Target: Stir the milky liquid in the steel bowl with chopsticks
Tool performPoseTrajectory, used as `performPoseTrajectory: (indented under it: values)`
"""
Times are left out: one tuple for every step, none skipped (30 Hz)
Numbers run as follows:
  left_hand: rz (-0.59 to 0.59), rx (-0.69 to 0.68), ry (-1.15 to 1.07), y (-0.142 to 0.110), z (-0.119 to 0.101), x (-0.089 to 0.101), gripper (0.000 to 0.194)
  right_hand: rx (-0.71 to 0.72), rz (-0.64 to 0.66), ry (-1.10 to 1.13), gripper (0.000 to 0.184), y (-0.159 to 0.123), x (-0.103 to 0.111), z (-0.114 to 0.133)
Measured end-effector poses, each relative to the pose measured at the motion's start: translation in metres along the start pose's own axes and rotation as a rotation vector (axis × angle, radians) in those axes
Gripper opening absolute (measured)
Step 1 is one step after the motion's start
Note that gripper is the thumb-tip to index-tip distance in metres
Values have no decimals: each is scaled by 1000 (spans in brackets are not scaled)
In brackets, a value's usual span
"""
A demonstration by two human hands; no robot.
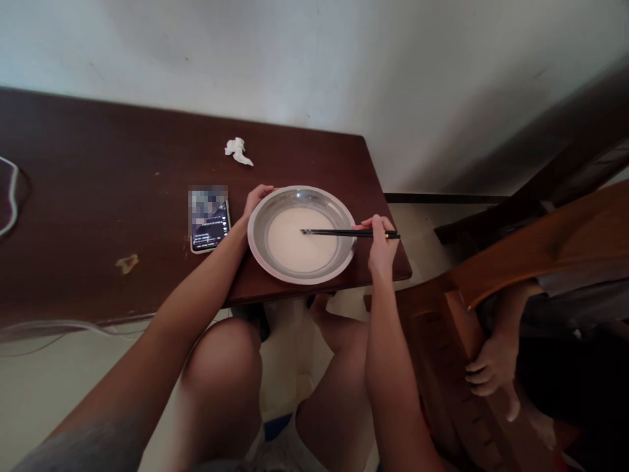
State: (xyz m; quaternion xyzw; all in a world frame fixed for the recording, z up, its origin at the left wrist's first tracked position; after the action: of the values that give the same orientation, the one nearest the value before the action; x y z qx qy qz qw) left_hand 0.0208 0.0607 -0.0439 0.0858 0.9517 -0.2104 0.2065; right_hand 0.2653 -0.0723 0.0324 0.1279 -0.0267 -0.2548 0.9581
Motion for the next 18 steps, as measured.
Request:
performPoseTrajectory:
  values:
    - [0, -1, 1, 0, 0, 0, 30, -8, -14, 9, 34, 0, 2, -1]
    - [-2, 0, 2, 0, 0, -1, 30, -20, 3, 18, 34, -1, 1, -3]
    - [-4, 2, 2, -1, -1, -1, 30, -33, 47, 24, 33, -2, -2, -3]
    - [-9, 1, 3, -1, -1, -1, 30, -45, 108, 28, 32, -4, -7, -3]
    - [-14, -1, 3, -2, -2, -2, 31, -54, 168, 31, 30, -6, -13, -3]
    - [-18, -4, 4, -2, -2, -2, 31, -55, 208, 30, 29, -7, -17, -2]
    - [-19, -7, 5, -2, -3, -2, 31, -44, 218, 25, 28, -7, -19, 0]
    - [-15, -10, 6, -3, -3, -2, 31, -24, 195, 14, 28, -6, -18, 1]
    - [-12, -14, 9, -3, -3, -2, 31, 0, 142, 4, 28, -4, -13, 2]
    - [-8, -19, 12, -3, -3, -2, 30, 20, 74, -3, 30, -2, -7, 3]
    - [-4, -23, 14, -3, -3, -2, 29, 34, 1, -6, 32, 0, -1, 3]
    - [-1, -27, 17, -2, -3, -2, 29, 23, -53, 11, 33, 1, 5, 1]
    - [0, -31, 18, -2, -3, -2, 28, 13, -79, 27, 34, 1, 8, -1]
    - [-1, -34, 19, -2, -3, -1, 28, 0, -77, 39, 34, 1, 9, -2]
    - [-4, -33, 21, -2, -3, -1, 28, -14, -44, 47, 33, 1, 6, -3]
    - [-6, -28, 22, -2, -2, -1, 28, -25, 11, 50, 32, -1, 2, -3]
    - [-7, -23, 24, -2, -2, -2, 29, -31, 76, 43, 32, -2, -5, -2]
    - [-9, -19, 25, -3, -3, -2, 29, -38, 134, 44, 30, -4, -10, -1]
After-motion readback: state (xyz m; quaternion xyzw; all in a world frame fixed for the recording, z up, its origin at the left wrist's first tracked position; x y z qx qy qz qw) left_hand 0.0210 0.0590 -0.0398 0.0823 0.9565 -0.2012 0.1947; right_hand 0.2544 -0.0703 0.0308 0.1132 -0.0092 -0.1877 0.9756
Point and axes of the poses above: each hand's wrist, its own y-axis towards the middle knuckle, its own x-axis out of the back of the hand, z = x × y, the point moved 6 cm from there along y, towards the middle knuckle, and after that the axes turned 6 degrees about y, right-handed, at the moved point
